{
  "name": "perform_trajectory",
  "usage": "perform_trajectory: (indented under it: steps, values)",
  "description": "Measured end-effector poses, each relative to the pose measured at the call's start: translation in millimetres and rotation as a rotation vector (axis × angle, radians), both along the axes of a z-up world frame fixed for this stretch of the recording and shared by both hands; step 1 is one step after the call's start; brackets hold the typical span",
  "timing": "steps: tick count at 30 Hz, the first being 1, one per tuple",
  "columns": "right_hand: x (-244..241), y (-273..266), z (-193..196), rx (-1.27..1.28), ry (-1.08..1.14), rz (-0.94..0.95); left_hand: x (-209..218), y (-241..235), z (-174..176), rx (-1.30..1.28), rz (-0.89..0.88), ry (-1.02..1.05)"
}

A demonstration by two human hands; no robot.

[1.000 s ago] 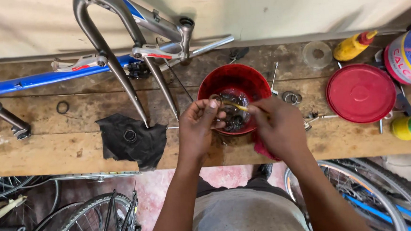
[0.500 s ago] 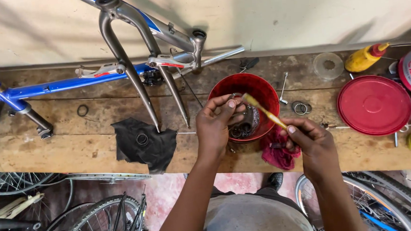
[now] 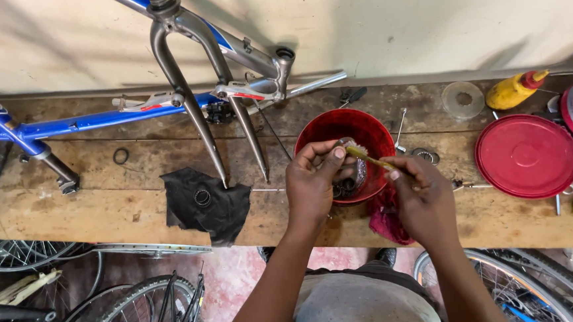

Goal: Cleaning bicycle components in a bucket of solvent using a rag and a brush

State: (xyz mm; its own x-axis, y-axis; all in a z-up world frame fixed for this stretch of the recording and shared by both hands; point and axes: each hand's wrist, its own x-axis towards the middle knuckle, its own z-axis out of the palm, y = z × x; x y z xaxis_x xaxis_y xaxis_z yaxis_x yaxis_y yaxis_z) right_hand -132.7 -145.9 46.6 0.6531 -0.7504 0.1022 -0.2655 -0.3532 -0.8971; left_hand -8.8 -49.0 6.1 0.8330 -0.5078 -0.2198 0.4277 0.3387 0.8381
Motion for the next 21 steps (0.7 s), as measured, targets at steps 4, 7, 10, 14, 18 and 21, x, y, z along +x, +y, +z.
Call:
perform_trajectory:
  steps: [4, 7, 10, 14, 18, 21]
  values:
    - [-1, -21, -21, -0.006, -0.04, 0.011, -3, 4, 9, 0.023, 0.024, 0.004]
    - [10, -32, -21, 0.1, -0.09, 0.024, -2, 0, 12, -0.015, 0.061, -0.083]
    - [20, -31, -14, 0.171, -0.032, 0.007, -4, 1, 20, 0.034, 0.094, -0.034]
    - [32, -23, -6, 0.182, -0.011, 0.042, 1, 1, 12, -0.002, 0.061, -0.03]
    - [46, -18, -8, 0.192, 0.104, -0.016, 25, 14, 19, 0.156, -0.056, -0.139]
    - [45, -12, -11, 0.176, 0.015, -0.081, 38, 16, 23, 0.188, -0.128, -0.177]
